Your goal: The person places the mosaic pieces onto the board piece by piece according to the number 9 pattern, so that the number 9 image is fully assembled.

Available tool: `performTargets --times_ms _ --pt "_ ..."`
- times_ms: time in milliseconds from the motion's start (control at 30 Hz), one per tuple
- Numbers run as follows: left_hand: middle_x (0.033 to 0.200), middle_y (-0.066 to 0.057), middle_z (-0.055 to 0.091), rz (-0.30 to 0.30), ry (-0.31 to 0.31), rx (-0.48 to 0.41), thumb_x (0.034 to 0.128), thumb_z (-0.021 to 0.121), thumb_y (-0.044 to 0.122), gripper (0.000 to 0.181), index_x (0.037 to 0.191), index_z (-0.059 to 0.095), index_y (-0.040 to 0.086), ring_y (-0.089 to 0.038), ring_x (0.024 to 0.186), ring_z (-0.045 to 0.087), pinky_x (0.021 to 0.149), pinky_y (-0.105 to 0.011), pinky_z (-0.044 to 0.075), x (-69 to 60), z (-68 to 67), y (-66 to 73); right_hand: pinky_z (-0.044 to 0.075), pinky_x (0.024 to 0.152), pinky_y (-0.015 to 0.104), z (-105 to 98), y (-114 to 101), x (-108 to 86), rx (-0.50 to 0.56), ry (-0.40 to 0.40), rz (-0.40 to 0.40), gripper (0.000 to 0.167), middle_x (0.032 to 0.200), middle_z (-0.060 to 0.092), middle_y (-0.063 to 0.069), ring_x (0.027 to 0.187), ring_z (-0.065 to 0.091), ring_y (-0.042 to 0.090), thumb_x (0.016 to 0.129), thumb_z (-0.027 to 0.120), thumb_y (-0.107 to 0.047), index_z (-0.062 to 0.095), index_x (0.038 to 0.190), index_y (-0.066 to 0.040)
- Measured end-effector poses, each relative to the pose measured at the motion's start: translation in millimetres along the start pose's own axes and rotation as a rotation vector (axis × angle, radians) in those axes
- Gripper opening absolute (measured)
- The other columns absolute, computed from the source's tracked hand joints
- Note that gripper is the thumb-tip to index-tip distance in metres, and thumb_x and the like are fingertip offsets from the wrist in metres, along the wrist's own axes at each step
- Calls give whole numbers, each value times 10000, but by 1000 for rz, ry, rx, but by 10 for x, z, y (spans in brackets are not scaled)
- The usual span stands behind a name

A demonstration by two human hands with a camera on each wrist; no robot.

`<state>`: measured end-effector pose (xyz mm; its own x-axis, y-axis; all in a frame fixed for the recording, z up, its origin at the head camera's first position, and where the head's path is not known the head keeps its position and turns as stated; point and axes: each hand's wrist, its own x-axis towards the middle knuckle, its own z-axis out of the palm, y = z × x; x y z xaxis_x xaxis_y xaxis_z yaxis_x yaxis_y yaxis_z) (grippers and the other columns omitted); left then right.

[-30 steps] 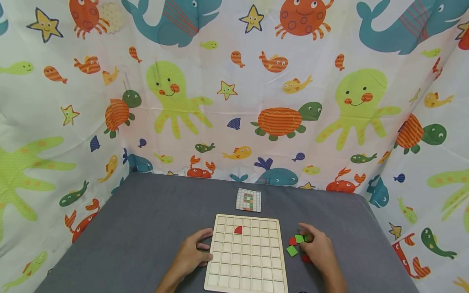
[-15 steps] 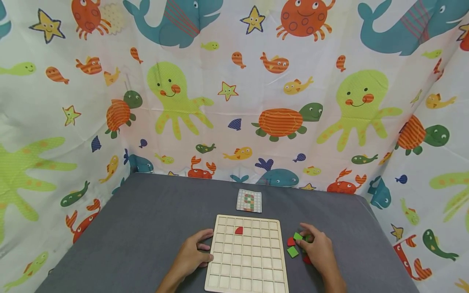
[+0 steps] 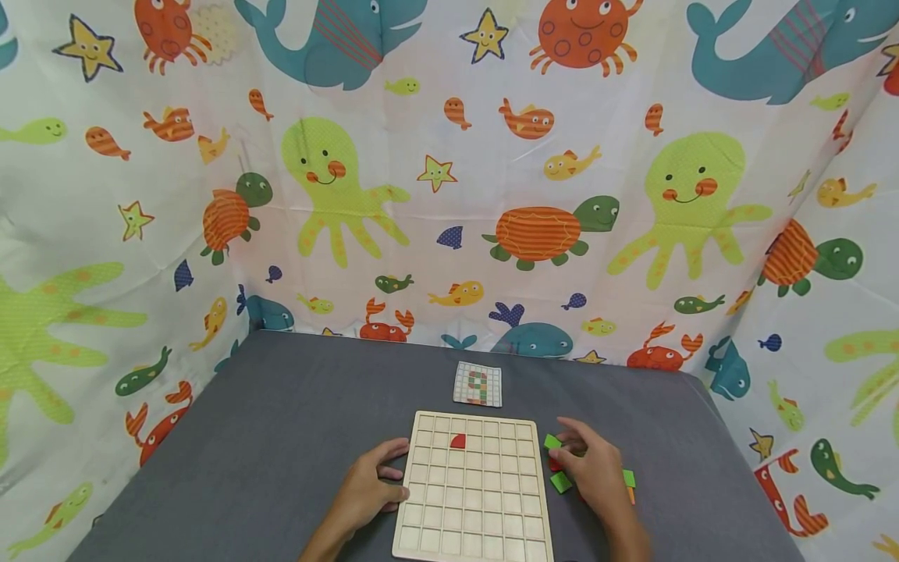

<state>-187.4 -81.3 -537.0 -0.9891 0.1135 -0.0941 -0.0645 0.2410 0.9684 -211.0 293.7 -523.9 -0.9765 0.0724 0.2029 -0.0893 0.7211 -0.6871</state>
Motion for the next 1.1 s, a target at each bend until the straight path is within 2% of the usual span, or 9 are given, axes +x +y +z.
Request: performTargets --times_ms 100,300,600,867,1100 --pt "1441 -136 662 6 2 -1 728 803 -163 785 1457 627 68 -248 1013 677 561 -366 603 -9 2 10 597 782 243 57 -68 8 45 -12 -24 562 1076 781 66 946 749 216 870 860 -69 668 1398 -51" --pt "1442 -136 664 5 7 -4 723 800 -178 807 1469 617 70 -242 997 669 549 -359 599 -21 23 32 595 780 235 137 -169 9 79 -67 -15 589 1122 771 73 969 739 198 884 841 -52 637 1436 -55" --pt "1447 -132 662 7 13 -15 726 794 -182 814 1476 614 77 -237 993 656 553 -354 598 -13 28 20 598 803 224 244 -221 11 123 -62 -73 595 1092 773 44 959 741 202 851 858 -35 658 1412 -62" --pt "1445 -130 664 5 13 0 727 796 -177 815 1479 610 76 -237 993 663 548 -354 595 -25 19 29 599 814 246 321 -310 10 116 -105 -8 577 1091 770 31 927 721 164 860 854 -36 677 1402 -120" --pt "1458 -135 656 14 4 -6 728 787 -179 815 1482 608 77 -251 998 657 561 -375 599 -25 9 17 584 781 271 385 -362 9 132 -120 -45 580 1077 775 1 916 729 147 841 869 -40 695 1381 -157"
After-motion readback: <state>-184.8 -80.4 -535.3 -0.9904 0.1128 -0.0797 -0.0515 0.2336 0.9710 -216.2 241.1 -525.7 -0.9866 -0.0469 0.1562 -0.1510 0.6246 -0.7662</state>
